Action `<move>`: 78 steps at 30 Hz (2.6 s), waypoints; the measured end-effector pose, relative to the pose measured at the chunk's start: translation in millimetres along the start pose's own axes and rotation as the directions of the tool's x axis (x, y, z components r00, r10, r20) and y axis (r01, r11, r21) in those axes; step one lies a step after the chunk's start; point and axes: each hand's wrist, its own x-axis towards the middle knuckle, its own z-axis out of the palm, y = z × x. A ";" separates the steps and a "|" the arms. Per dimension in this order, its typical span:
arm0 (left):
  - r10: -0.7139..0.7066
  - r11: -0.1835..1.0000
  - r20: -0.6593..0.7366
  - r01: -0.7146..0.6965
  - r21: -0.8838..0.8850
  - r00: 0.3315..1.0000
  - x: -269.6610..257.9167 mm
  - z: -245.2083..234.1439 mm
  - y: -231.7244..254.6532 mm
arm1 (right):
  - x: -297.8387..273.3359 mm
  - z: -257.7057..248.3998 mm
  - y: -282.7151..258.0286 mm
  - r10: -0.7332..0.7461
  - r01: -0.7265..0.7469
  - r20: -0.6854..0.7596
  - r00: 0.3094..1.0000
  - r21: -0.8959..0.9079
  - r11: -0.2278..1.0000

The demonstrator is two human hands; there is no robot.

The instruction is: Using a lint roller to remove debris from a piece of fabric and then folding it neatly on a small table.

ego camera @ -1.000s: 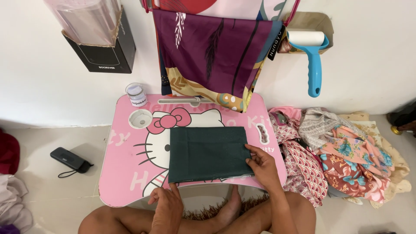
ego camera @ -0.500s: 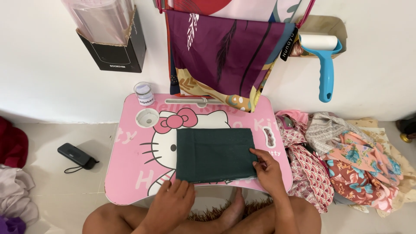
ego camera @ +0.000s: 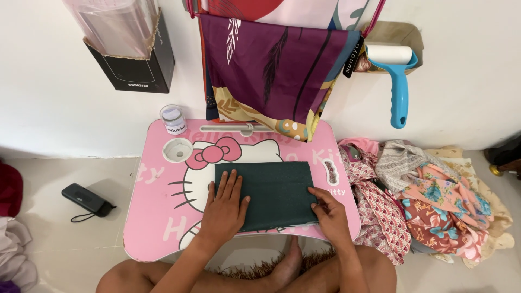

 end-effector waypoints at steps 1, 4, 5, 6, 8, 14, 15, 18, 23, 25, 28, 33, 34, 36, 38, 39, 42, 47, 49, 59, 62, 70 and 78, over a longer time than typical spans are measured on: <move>-0.007 1.000 -0.001 0.007 -0.003 1.000 -0.4 0.0 -0.7 | -0.3 -0.6 0.6 0.008 -0.007 -0.007 1.000 0.011 1.000; -0.033 0.999 0.007 0.033 0.018 0.999 -0.8 3.0 -5.4 | 0.8 -0.5 1.1 0.006 -0.006 -0.009 1.000 0.028 1.000; -0.049 0.998 0.016 0.049 0.037 0.999 -1.3 4.2 -7.4 | 0.7 -0.1 1.0 -0.001 0.002 -0.009 1.000 0.030 1.000; -0.053 0.998 0.014 0.053 0.041 0.998 -3.4 8.5 -9.5 | 0.6 0.5 1.4 -0.004 0.004 -0.004 1.000 0.032 0.999; 0.016 0.981 -0.033 -0.010 0.195 0.999 -7.4 16.9 -13.7 | 0.3 1.4 1.7 -0.003 0.003 -0.012 1.000 0.058 0.998; -0.013 0.976 -0.007 0.014 0.215 1.000 6.1 12.2 -10.8 | -1.5 3.3 -6.1 0.036 -0.035 -0.017 0.999 0.054 0.998; -0.010 0.977 -0.009 0.012 0.213 1.000 6.2 15.9 -13.4 | 0.2 2.2 -0.5 0.033 -0.032 -0.021 0.999 0.052 0.998; 0.023 0.983 0.001 -0.023 0.184 1.000 4.3 20.7 -17.8 | 1.7 -0.1 10.4 -0.040 0.041 -0.019 0.999 0.033 0.999; 0.011 0.990 -0.009 -0.010 0.139 1.000 4.2 17.6 -16.7 | 3.6 -7.7 9.7 -0.080 0.081 -0.019 0.997 0.076 0.994; 0.011 0.990 -0.013 -0.010 0.140 1.000 3.1 19.0 -15.7 | 1.2 -9.6 8.7 -0.079 0.081 -0.023 0.997 0.074 0.994; 0.011 0.989 -0.026 -0.007 0.148 1.000 3.6 20.2 -17.1 | 2.1 -10.1 14.2 -0.067 0.069 -0.026 0.997 0.096 0.993; 0.025 0.983 -0.054 -0.014 0.180 0.998 2.1 20.3 -16.2 | -0.2 -9.7 7.2 -0.108 0.108 -0.008 0.994 0.045 0.993; 0.030 0.978 -0.064 -0.016 0.206 0.998 2.4 20.1 -16.0 | 0.3 -8.0 8.8 -0.107 0.106 -0.008 0.994 -0.070 0.992; 0.039 0.973 -0.075 -0.021 0.231 0.996 2.0 21.0 -15.4 | -2.1 -4.3 1.1 -0.106 0.102 -0.012 0.994 -0.183 0.978; 0.035 0.967 -0.083 -0.013 0.256 0.996 1.6 22.4 -15.3 | -6.1 0.2 -19.0 -0.099 0.056 -0.083 0.992 -0.415 0.908; 0.037 0.966 -0.087 -0.013 0.256 0.996 3.3 20.6 -14.8 | -1.0 13.0 -27.7 -0.103 0.059 -0.084 0.991 -0.415 0.908; 0.052 0.967 -0.102 -0.024 0.253 0.993 2.1 20.7 -14.4 | -1.7 62.9 -62.4 -0.521 0.450 -0.038 0.853 -0.455 0.769; 0.219 0.938 -0.151 -0.166 0.305 0.964 -4.4 26.5 -28.8 | -9.0 166.4 -129.2 -0.267 0.408 0.522 0.810 -0.175 0.896; 0.218 0.927 -0.160 -0.153 0.342 0.963 -2.2 29.9 -28.5 | -2.4 174.2 -125.7 -0.162 0.350 0.549 0.820 -0.258 0.901; 0.037 0.957 -0.130 0.002 0.289 0.991 3.2 23.7 -15.5 | 25.9 114.1 -60.3 -0.080 0.266 0.294 0.952 -0.676 0.687; 0.031 0.964 -0.126 0.004 0.266 0.992 3.8 22.0 -14.2 | 34.8 87.4 -30.8 -0.161 0.243 0.182 0.970 -0.727 0.642; 0.008 0.965 -0.073 0.012 0.261 0.997 2.6 27.5 -19.5 | 37.8 46.9 9.2 -0.123 0.085 0.007 0.992 -0.760 0.644; -0.047 0.970 0.019 0.041 0.240 0.999 4.1 30.4 -28.9 | -17.1 11.8 0.0 -0.177 0.076 -0.209 0.962 -0.416 0.906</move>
